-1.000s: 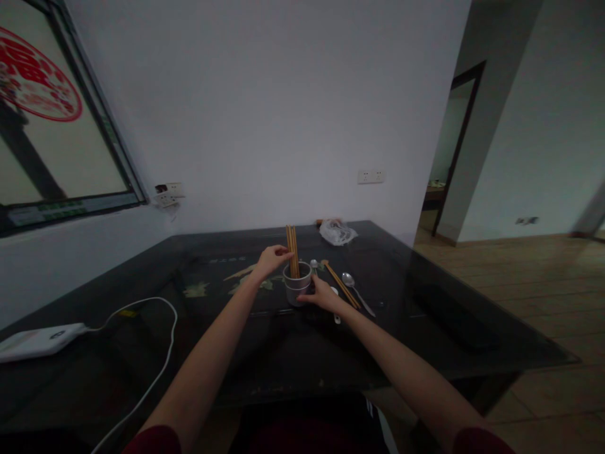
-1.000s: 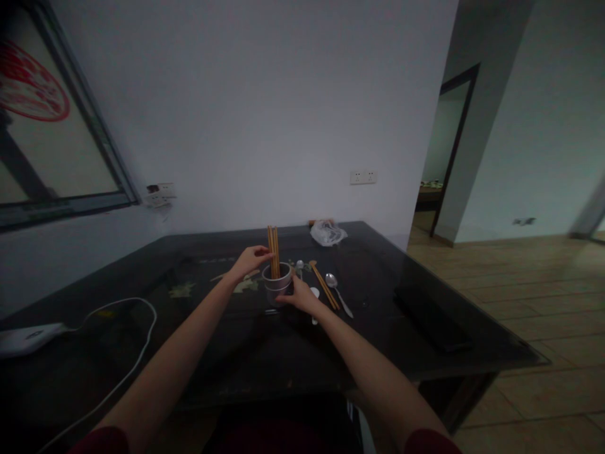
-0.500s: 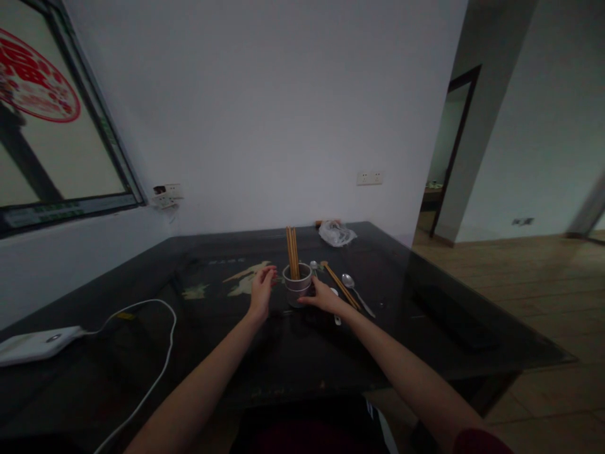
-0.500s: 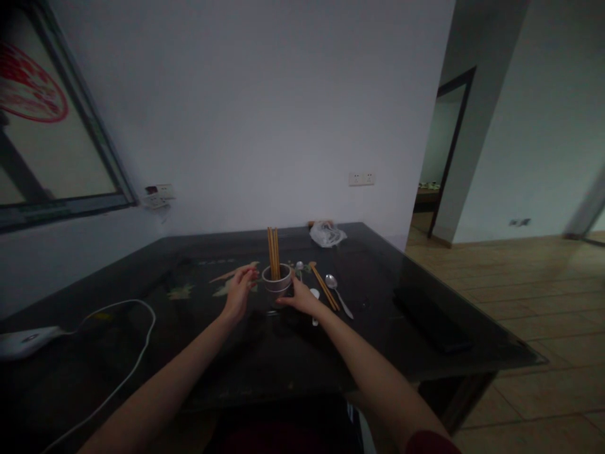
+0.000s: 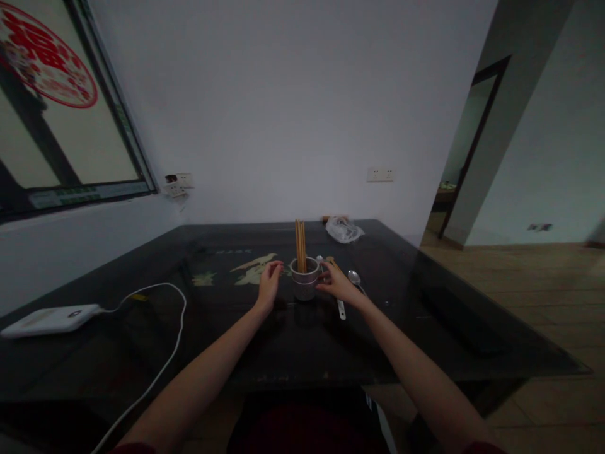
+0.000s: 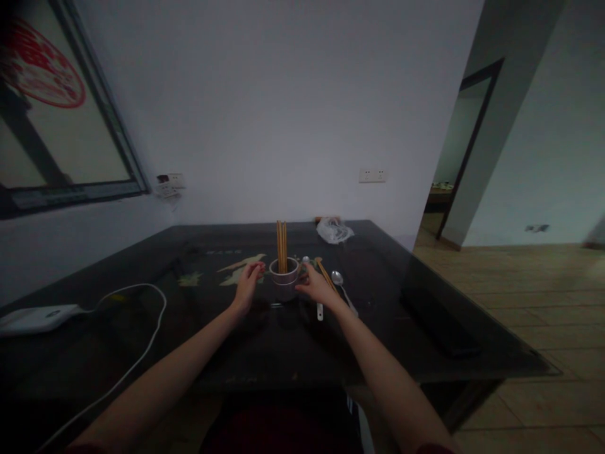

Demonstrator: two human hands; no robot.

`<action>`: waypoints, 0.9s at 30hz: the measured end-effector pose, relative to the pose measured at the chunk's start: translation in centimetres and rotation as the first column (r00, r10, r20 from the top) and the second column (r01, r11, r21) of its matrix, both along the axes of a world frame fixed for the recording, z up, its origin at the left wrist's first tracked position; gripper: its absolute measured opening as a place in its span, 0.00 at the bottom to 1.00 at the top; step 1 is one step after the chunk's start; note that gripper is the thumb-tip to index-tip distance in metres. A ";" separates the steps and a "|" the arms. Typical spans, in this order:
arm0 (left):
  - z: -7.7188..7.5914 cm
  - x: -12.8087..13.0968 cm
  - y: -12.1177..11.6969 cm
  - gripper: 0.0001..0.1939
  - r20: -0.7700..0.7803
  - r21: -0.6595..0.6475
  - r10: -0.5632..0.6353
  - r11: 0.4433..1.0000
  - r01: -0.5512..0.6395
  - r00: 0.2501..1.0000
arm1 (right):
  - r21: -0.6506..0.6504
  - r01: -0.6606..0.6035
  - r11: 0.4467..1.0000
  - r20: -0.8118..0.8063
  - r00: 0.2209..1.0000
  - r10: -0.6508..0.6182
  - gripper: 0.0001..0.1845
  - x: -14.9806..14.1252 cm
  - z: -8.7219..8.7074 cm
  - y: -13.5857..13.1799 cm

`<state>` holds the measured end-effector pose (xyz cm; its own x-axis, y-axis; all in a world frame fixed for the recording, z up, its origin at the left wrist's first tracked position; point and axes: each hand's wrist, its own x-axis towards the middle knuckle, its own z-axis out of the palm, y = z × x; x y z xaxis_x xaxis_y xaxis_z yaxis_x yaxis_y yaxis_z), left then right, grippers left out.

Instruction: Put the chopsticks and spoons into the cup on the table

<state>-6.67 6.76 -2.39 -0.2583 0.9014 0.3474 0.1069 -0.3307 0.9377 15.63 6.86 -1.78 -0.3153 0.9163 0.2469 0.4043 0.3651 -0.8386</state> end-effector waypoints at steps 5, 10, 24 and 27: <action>0.4 -0.1 -0.2 0.11 -0.009 0.026 0.003 1.000 -0.003 1.000 | 0.157 0.206 0.966 0.083 0.972 -0.221 0.27 2.4 1.7 0.1; 1.4 0.2 -1.1 0.13 0.005 0.078 -0.048 0.996 0.047 0.999 | 0.242 0.382 0.892 0.338 0.828 -0.447 0.10 4.3 2.5 -0.2; 2.7 2.3 -5.8 0.17 -0.386 0.046 -0.311 0.934 0.355 0.869 | 0.252 0.349 0.903 0.700 0.578 -0.419 0.10 4.0 1.3 -0.7; 3.0 2.6 -6.7 0.16 -0.542 0.043 -0.323 0.911 0.410 0.776 | 0.218 0.368 0.904 0.723 0.562 -0.403 0.12 3.6 1.4 -0.9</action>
<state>-4.05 0.07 0.64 0.3358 0.8162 0.4702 0.3976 -0.5753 0.7148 19.22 5.97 -0.37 -0.0233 0.9907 0.1341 0.9829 0.0472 -0.1780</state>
